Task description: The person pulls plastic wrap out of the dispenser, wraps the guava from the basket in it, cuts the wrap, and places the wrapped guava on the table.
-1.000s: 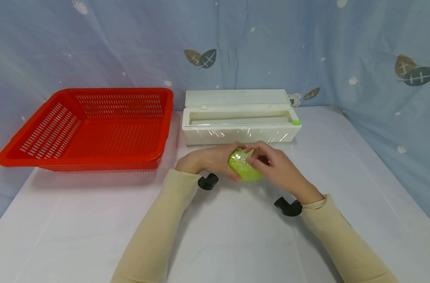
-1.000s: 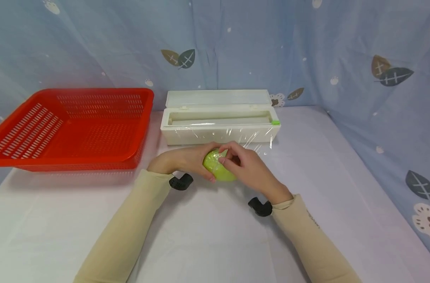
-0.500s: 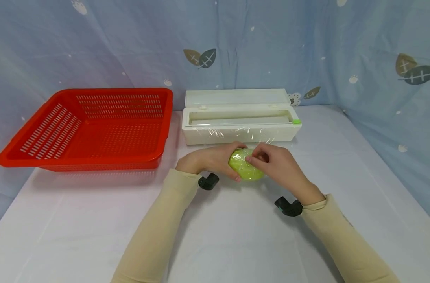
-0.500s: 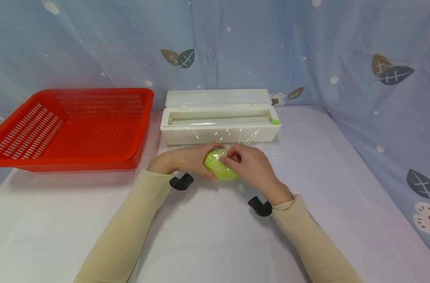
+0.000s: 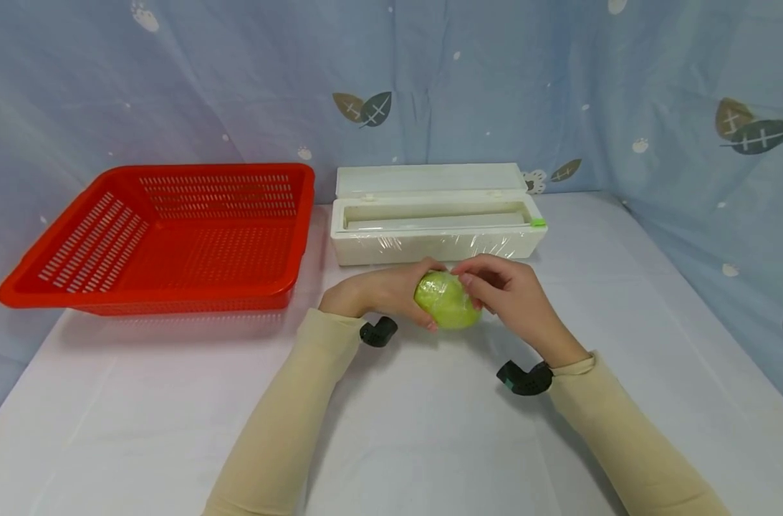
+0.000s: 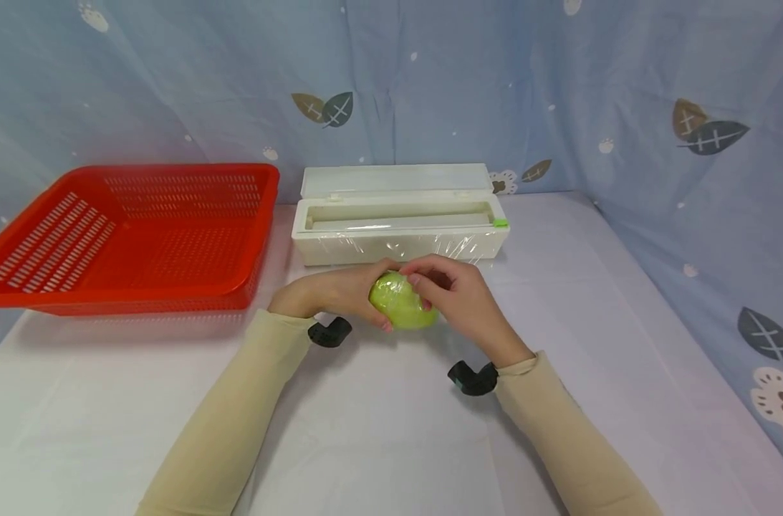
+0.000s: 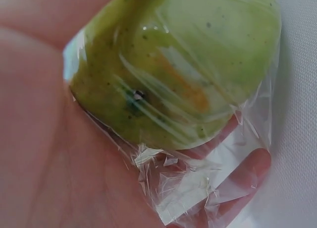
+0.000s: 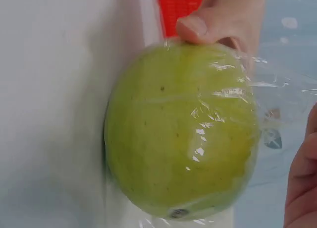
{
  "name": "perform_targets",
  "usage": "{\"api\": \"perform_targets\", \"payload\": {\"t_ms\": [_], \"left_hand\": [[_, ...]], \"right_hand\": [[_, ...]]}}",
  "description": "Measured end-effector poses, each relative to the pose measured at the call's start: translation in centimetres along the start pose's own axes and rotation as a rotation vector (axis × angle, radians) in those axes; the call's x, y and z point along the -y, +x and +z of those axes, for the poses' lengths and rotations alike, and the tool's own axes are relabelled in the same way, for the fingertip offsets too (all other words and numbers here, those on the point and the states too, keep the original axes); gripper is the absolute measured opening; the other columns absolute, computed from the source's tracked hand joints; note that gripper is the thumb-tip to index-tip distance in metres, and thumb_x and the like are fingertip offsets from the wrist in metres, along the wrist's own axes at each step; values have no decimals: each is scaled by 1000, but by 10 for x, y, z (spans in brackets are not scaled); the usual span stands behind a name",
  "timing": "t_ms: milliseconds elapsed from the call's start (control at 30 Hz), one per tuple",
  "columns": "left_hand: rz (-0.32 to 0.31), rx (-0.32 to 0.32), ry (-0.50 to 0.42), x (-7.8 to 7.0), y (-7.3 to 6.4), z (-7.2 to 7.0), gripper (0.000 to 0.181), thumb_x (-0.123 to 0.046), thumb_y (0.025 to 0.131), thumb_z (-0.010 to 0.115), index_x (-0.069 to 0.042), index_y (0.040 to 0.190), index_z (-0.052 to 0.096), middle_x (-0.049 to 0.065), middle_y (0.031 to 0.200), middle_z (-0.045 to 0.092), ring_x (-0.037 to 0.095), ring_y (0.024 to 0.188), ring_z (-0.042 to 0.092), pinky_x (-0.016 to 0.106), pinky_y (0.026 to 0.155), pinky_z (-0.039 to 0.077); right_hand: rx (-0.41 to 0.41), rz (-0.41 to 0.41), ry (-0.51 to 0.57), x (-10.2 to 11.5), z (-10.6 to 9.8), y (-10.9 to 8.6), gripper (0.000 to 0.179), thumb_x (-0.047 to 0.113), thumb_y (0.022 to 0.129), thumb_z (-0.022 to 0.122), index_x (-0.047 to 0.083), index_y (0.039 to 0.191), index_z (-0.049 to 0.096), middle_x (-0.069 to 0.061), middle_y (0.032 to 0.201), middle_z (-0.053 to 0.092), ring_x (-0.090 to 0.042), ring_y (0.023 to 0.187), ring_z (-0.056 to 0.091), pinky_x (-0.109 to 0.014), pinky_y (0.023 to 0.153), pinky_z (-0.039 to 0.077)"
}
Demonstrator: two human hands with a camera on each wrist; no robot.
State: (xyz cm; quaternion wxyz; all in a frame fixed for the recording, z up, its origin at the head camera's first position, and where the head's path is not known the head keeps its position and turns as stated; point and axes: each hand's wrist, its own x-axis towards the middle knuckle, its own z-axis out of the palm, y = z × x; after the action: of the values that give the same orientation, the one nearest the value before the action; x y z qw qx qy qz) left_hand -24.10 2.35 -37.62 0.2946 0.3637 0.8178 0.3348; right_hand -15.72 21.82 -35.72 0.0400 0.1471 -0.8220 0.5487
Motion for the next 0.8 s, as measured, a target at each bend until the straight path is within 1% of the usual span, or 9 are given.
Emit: {"api": "perform_targets", "payload": {"t_ms": [100, 200, 267, 333, 400, 467, 567, 667, 800], "left_hand": [[0, -1, 3, 1, -1, -1, 88, -25, 63, 81, -14, 133, 28, -1, 112, 47, 12, 96, 48, 25, 83, 39], [-10, 0, 18, 1, -1, -2, 90, -29, 63, 80, -16, 134, 27, -2, 115, 46, 11, 99, 47, 25, 85, 38], [-13, 5, 26, 1, -1, -3, 91, -31, 64, 80, -16, 135, 27, -2, 116, 46, 11, 100, 46, 26, 86, 37], [-16, 14, 36, 1, -1, -3, 91, -32, 64, 80, -16, 136, 25, -2, 118, 45, 11, 101, 45, 26, 87, 36], [-17, 22, 34, 2, -1, -3, 92, -32, 65, 79, -16, 136, 25, -1, 118, 45, 12, 102, 45, 27, 87, 36], [-19, 22, 48, 2, -1, -4, 92, -33, 65, 79, -16, 137, 24, -2, 118, 45, 12, 101, 45, 26, 87, 37], [-16, 18, 57, 2, -1, -4, 92, -33, 65, 79, -16, 137, 24, -2, 117, 46, 11, 100, 46, 26, 86, 37], [-7, 16, 59, 1, -1, -4, 90, -33, 66, 78, -16, 137, 25, -2, 116, 46, 11, 100, 46, 26, 86, 37], [-4, 17, 30, 1, -1, -4, 89, -31, 66, 78, -17, 137, 26, -2, 117, 46, 12, 101, 45, 26, 87, 37]], "right_hand": [[-33, 2, 39, -4, -3, 2, 17, 14, 87, 57, 5, 101, 62, -12, 69, 53, -29, 58, 46, -29, 45, 38], [-93, 48, 40, -9, -7, 5, 19, 16, 87, 58, 4, 100, 63, -10, 72, 54, -26, 59, 46, -28, 47, 39], [-117, 84, 37, -14, -9, 6, 19, 16, 87, 58, 4, 100, 62, -9, 74, 54, -24, 59, 46, -27, 48, 40], [-114, 116, 40, -18, -10, 7, 20, 16, 87, 58, 4, 101, 62, -10, 74, 54, -22, 58, 45, -27, 48, 39], [-90, 136, 37, -21, -9, 8, 22, 18, 86, 59, 5, 104, 61, -9, 75, 53, -22, 58, 44, -29, 47, 39], [-65, 145, 30, -23, -8, 9, 24, 20, 85, 61, 7, 106, 60, -9, 75, 51, -21, 57, 43, -31, 48, 39], [-39, 151, -11, -26, -6, 10, 24, 23, 85, 61, 11, 106, 61, -9, 75, 50, -21, 57, 44, -34, 49, 39], [-57, 156, -27, -29, -6, 11, 20, 21, 86, 60, 10, 103, 62, -10, 74, 50, -22, 58, 46, -35, 51, 41], [-116, 202, 20, -33, -5, 13, 20, 19, 87, 58, 6, 103, 60, -11, 74, 49, -20, 58, 47, -31, 52, 44]]}}
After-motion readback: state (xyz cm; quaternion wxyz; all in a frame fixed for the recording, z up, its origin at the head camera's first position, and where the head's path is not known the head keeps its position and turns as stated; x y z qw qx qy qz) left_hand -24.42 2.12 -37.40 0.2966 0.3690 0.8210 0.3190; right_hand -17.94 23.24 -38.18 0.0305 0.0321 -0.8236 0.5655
